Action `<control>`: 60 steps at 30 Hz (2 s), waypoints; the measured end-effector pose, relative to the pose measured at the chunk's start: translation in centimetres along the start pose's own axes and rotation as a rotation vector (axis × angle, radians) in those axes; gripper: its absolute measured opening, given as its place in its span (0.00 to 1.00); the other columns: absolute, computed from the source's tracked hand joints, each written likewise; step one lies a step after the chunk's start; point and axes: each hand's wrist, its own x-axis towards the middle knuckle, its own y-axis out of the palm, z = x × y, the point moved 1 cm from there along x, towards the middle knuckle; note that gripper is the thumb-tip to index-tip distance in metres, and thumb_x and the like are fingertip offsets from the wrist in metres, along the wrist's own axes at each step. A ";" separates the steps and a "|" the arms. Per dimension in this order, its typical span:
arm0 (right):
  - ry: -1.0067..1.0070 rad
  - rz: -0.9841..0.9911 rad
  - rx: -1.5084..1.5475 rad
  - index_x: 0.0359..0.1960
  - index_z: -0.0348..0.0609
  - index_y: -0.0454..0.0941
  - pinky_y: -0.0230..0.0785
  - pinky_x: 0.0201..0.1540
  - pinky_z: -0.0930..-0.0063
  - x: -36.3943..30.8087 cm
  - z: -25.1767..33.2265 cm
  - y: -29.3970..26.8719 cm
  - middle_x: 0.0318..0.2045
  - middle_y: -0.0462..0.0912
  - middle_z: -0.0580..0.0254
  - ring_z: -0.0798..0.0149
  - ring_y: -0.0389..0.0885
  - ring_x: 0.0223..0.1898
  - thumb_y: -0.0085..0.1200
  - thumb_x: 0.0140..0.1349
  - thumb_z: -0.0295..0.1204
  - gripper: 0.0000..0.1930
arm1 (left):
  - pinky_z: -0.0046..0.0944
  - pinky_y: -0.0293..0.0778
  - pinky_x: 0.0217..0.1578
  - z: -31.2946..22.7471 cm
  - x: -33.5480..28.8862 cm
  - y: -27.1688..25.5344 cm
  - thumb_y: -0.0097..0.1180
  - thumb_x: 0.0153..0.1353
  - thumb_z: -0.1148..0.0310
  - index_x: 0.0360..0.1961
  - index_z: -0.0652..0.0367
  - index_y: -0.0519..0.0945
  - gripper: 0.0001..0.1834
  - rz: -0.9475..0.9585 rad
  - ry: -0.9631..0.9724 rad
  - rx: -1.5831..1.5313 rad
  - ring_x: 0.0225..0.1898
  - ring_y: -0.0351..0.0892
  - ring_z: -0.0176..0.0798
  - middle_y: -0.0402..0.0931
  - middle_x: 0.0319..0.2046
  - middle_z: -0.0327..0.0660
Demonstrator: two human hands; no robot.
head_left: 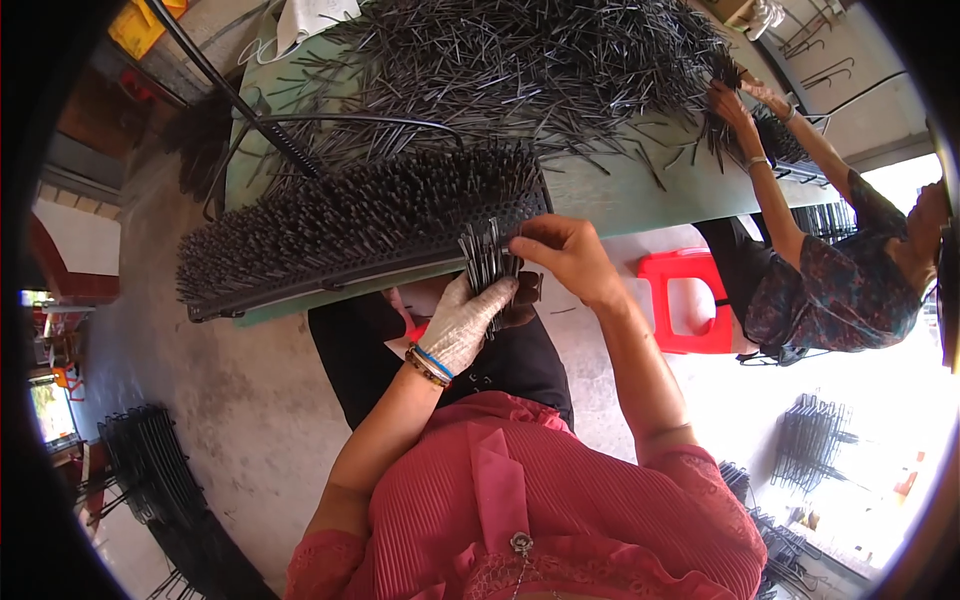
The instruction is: Sorting and inserting metal wires into a brush head base.
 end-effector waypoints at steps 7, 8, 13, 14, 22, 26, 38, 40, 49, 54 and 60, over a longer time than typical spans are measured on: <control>-0.288 -0.358 0.170 0.46 0.31 0.76 0.72 0.48 0.78 2.7 0.8 -3.1 0.38 0.84 0.59 0.70 0.81 0.42 0.56 0.65 0.23 0.10 | 0.41 0.83 0.37 0.6 0.9 -0.3 0.51 0.67 0.69 0.50 0.63 0.75 0.13 -0.063 -0.122 -0.034 0.40 0.84 0.40 0.81 0.39 0.44; -0.289 -0.358 0.171 0.46 0.31 0.76 0.72 0.48 0.78 3.3 0.6 -3.4 0.38 0.84 0.59 0.70 0.81 0.42 0.56 0.65 0.23 0.10 | 0.41 0.83 0.36 0.6 1.0 -0.3 0.51 0.67 0.69 0.49 0.63 0.75 0.13 -0.044 -0.132 -0.028 0.40 0.84 0.40 0.81 0.39 0.44; -0.384 -0.398 0.097 0.44 0.33 0.77 0.73 0.47 0.78 5.5 -1.1 -3.6 0.37 0.85 0.59 0.71 0.82 0.41 0.58 0.63 0.23 0.10 | 0.41 0.83 0.36 0.9 1.4 -0.5 0.50 0.67 0.68 0.49 0.62 0.75 0.12 -0.090 -0.178 -0.074 0.38 0.84 0.41 0.81 0.39 0.45; -0.393 -0.413 0.112 0.44 0.34 0.78 0.72 0.46 0.78 5.7 -1.4 -3.6 0.36 0.85 0.61 0.73 0.82 0.39 0.59 0.62 0.25 0.10 | 0.40 0.83 0.36 0.9 1.3 -0.5 0.50 0.67 0.68 0.49 0.62 0.75 0.12 -0.101 -0.177 -0.090 0.38 0.84 0.41 0.81 0.39 0.45; -0.423 -0.483 -0.002 0.44 0.34 0.78 0.72 0.45 0.79 5.0 -1.2 -2.6 0.36 0.86 0.61 0.73 0.82 0.39 0.59 0.62 0.23 0.10 | 0.39 0.83 0.34 0.9 0.9 -0.9 0.50 0.68 0.68 0.50 0.61 0.74 0.13 -0.105 -0.177 -0.048 0.36 0.84 0.40 0.82 0.39 0.45; -0.405 -0.497 -0.152 0.45 0.36 0.78 0.71 0.46 0.79 4.8 -1.9 -2.4 0.37 0.86 0.62 0.74 0.82 0.40 0.59 0.61 0.21 0.11 | 0.38 0.83 0.33 0.8 1.0 -0.9 0.50 0.68 0.67 0.51 0.61 0.74 0.13 -0.111 -0.193 -0.029 0.36 0.85 0.40 0.82 0.38 0.45; -0.711 -0.541 -0.500 0.41 0.44 0.83 0.71 0.41 0.67 4.3 -1.4 -1.6 0.37 0.83 0.60 0.55 0.79 0.38 0.62 0.55 0.24 0.11 | 0.36 0.82 0.32 1.5 1.1 -1.7 0.53 0.67 0.66 0.51 0.60 0.73 0.14 -0.098 -0.168 0.047 0.35 0.84 0.39 0.82 0.38 0.45; -0.710 -0.551 -0.504 0.41 0.44 0.84 0.71 0.41 0.67 4.2 -1.2 -1.3 0.37 0.83 0.60 0.55 0.78 0.37 0.63 0.55 0.24 0.11 | 0.36 0.82 0.32 1.4 0.9 -1.8 0.53 0.67 0.66 0.51 0.60 0.73 0.14 -0.079 -0.172 0.039 0.35 0.84 0.38 0.82 0.38 0.45; -0.739 -0.654 -0.613 0.37 0.44 0.84 0.69 0.39 0.67 3.6 -0.9 -0.6 0.34 0.82 0.62 0.57 0.77 0.35 0.65 0.51 0.23 0.10 | 0.35 0.82 0.32 1.4 0.8 -1.6 0.53 0.66 0.67 0.48 0.61 0.74 0.13 -0.120 -0.196 0.000 0.34 0.84 0.39 0.82 0.39 0.45; -0.788 -0.639 -0.681 0.37 0.43 0.83 0.68 0.39 0.67 3.4 -0.4 -0.5 0.33 0.82 0.62 0.57 0.77 0.34 0.65 0.51 0.23 0.10 | 0.35 0.82 0.32 1.3 0.7 -1.6 0.53 0.66 0.68 0.48 0.62 0.75 0.12 -0.121 -0.182 -0.008 0.34 0.84 0.39 0.82 0.38 0.46; -0.761 -0.500 -0.805 0.37 0.42 0.82 0.67 0.40 0.67 3.3 0.9 -0.2 0.32 0.81 0.61 0.58 0.78 0.34 0.64 0.53 0.25 0.09 | 0.35 0.82 0.32 1.3 0.6 -1.5 0.53 0.67 0.68 0.48 0.62 0.75 0.12 -0.127 -0.152 -0.037 0.34 0.84 0.38 0.82 0.37 0.44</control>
